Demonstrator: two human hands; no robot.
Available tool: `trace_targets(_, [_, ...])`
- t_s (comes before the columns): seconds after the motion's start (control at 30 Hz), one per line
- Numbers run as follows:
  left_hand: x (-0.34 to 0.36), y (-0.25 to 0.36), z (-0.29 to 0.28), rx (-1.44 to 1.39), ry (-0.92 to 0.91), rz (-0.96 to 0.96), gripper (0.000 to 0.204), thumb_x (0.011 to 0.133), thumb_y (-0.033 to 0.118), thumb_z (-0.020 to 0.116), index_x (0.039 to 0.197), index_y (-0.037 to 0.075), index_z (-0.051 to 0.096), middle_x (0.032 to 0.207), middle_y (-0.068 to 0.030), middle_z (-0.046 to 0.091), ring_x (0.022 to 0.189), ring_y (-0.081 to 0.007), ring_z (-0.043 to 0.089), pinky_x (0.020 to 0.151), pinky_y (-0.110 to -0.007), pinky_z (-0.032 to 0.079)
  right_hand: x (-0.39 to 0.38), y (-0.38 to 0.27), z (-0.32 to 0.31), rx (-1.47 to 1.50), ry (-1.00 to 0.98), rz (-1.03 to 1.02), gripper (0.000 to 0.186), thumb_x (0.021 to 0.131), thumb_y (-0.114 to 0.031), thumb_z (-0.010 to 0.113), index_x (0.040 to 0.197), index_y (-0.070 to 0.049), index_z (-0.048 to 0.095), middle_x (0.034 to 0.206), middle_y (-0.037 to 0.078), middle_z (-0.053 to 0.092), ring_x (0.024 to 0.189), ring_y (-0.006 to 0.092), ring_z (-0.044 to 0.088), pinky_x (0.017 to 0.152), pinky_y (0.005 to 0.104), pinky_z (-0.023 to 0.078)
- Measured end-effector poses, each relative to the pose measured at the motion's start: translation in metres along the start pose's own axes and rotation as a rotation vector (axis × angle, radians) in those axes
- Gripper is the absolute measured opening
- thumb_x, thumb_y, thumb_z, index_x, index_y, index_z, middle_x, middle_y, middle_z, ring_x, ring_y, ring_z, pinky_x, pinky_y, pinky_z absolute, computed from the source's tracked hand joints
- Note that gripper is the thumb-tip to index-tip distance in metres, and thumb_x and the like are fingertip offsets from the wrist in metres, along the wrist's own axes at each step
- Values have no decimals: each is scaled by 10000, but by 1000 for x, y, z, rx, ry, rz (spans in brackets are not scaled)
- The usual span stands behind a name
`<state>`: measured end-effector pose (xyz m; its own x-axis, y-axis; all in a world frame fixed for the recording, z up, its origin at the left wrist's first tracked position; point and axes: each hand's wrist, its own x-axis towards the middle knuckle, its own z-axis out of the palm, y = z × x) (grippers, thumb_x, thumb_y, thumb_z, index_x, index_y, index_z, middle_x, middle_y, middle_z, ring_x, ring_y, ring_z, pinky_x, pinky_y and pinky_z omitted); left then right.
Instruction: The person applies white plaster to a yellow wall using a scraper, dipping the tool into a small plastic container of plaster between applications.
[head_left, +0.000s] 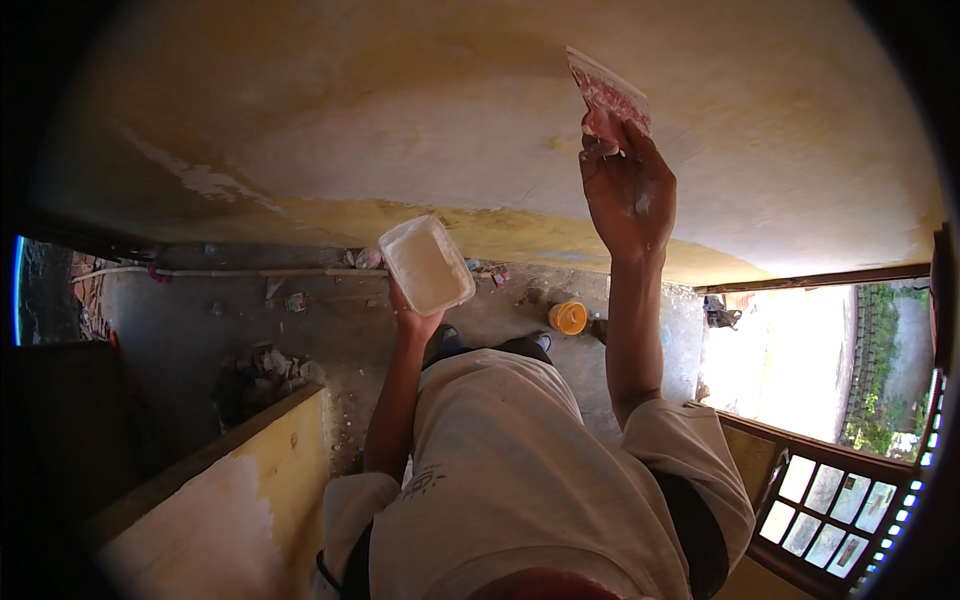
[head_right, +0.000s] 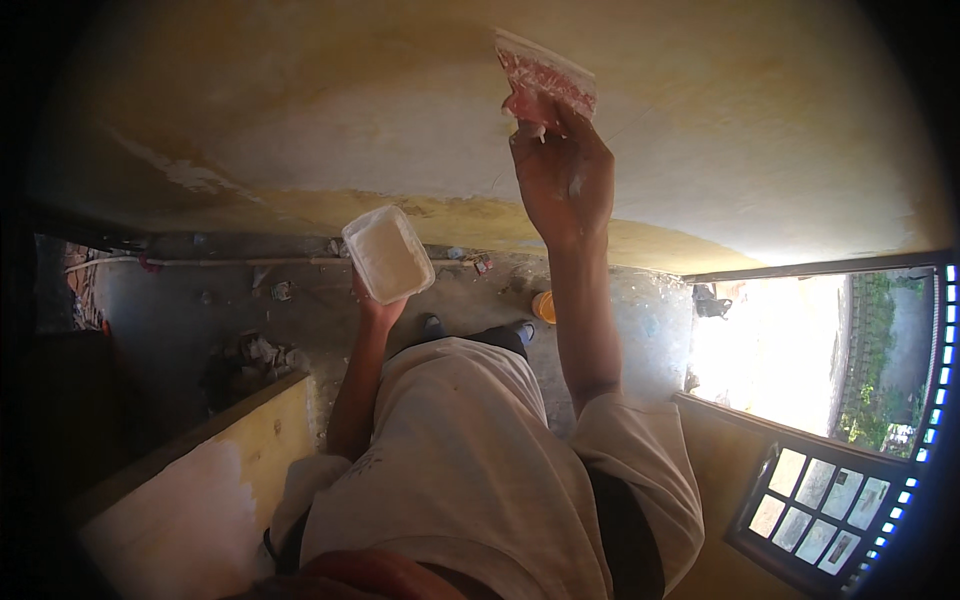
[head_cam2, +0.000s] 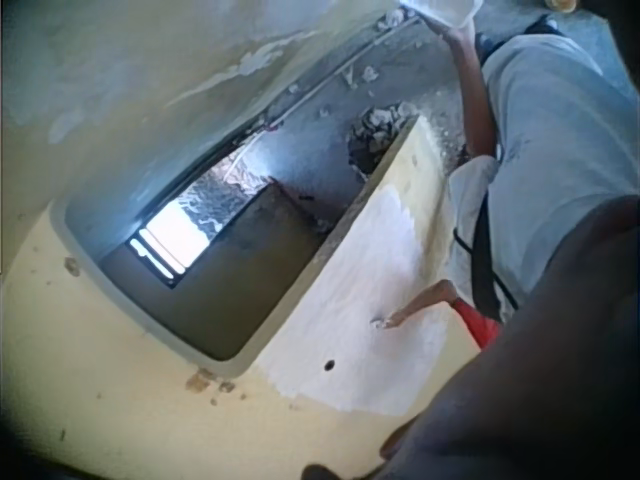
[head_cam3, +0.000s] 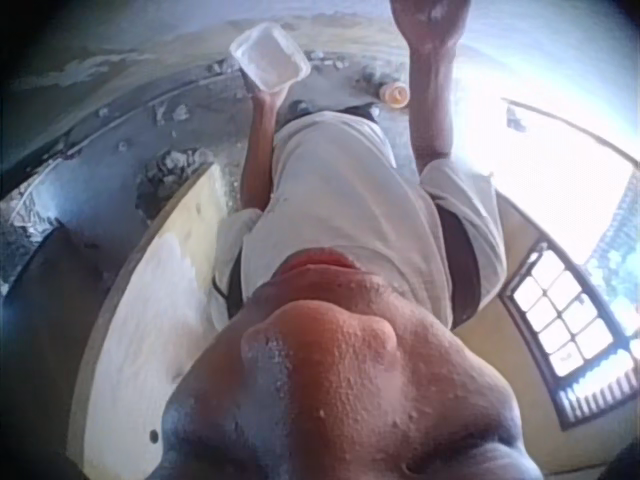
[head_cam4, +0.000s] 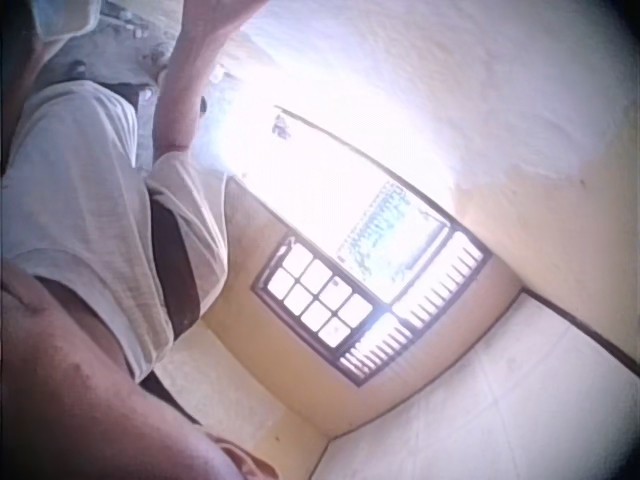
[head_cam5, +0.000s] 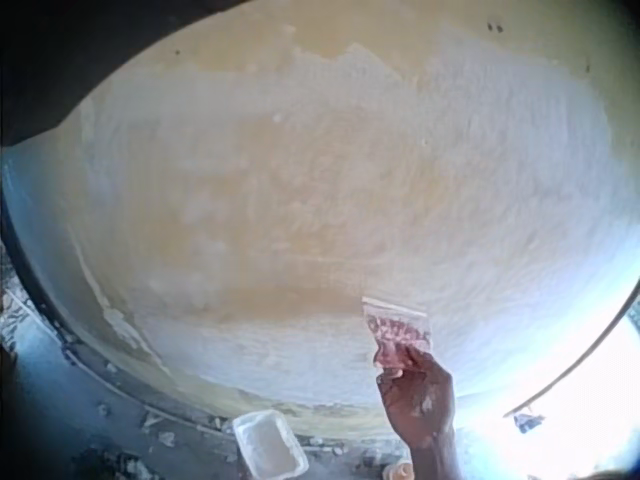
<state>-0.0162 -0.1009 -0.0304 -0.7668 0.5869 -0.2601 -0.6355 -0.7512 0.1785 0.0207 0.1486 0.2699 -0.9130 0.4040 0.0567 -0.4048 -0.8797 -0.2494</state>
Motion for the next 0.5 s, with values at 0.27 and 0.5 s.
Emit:
trace_targets(0.27, [-21, 12, -40, 46, 147, 68, 558, 958, 536, 468, 1398, 192, 471, 1373, -25, 537, 1250, -254, 514, 1066, -481, 386, -36, 49, -275, -306, 437, 68, 118, 885, -121, 609, 989, -66, 607, 962, 43, 657, 851, 148, 597, 717, 290, 507])
trace_targets(0.5, [-38, 25, -35, 164, 160, 101, 595, 950, 554, 469, 1420, 189, 447, 1417, -27, 506, 1284, -262, 494, 1077, -500, 380, -19, 81, -447, -295, 715, 266, 128, 876, -81, 579, 1003, -92, 579, 1002, 47, 617, 908, 164, 564, 748, 298, 478])
